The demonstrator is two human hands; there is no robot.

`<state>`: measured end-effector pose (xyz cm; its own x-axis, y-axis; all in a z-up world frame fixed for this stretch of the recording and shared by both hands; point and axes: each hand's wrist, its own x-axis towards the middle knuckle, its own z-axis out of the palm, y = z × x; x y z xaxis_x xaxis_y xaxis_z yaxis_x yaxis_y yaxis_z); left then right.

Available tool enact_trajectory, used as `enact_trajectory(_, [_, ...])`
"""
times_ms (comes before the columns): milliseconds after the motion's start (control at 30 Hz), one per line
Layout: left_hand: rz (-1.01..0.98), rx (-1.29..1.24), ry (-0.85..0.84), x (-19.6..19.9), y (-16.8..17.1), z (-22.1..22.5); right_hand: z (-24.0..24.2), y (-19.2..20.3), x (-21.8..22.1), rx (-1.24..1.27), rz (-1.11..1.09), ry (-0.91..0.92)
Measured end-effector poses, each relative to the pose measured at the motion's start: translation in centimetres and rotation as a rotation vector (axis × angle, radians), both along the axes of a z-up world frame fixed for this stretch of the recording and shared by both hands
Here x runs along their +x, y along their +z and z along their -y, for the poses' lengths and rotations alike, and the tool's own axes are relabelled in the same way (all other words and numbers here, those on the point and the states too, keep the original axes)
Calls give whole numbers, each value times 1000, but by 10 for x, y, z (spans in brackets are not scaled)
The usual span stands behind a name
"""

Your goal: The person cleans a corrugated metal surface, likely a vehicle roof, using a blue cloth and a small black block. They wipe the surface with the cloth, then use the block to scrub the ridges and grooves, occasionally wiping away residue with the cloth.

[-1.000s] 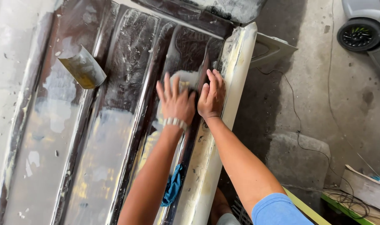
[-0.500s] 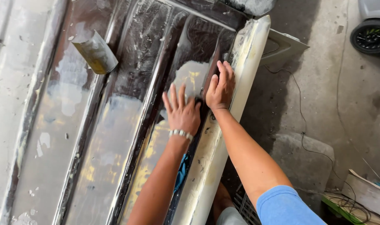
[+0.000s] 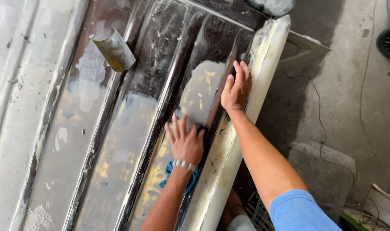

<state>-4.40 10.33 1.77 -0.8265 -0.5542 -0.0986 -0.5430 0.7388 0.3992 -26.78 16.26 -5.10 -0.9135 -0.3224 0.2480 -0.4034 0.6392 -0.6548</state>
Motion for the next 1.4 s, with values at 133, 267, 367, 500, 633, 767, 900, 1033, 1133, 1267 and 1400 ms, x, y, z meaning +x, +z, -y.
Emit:
enact_trajectory(133, [40,22,20,27,-6,-9,-1,-2,-11,30,-40,-24])
enact_trajectory(267, [22,7,12,-32,-3,5,3,1,0,11,0,-13])
enact_trajectory(367, [-50,10,-17,-69,-4,10,-2,8,-4,28,-25,-4])
enact_trajectory(500, [-78,42,1,-40,-10,9,-1,8,-6,58,-83,67])
enact_trajectory(633, [17,68,9,-66,-17,13,-3,7,-2,133,-68,87])
enact_trajectory(767, [-112,-25,-43,-145,-41,34,0,2,-3,106,-53,86])
enact_trajectory(900, [-105,9,-58,-189,-33,45,-3,-2,-4,59,-23,68])
enact_trajectory(1033, [-76,25,-91,-143,-16,38,2,0,-5,1,14,35])
enact_trajectory(1133, [-76,56,-81,-146,-24,42,4,-4,-13,-14,2,15])
enact_trajectory(1267, [-156,16,-56,-192,-35,51,-1,-5,2,-21,20,35])
enact_trajectory(1400, [-131,36,-57,-208,-34,51,-5,-5,-2,-9,17,20])
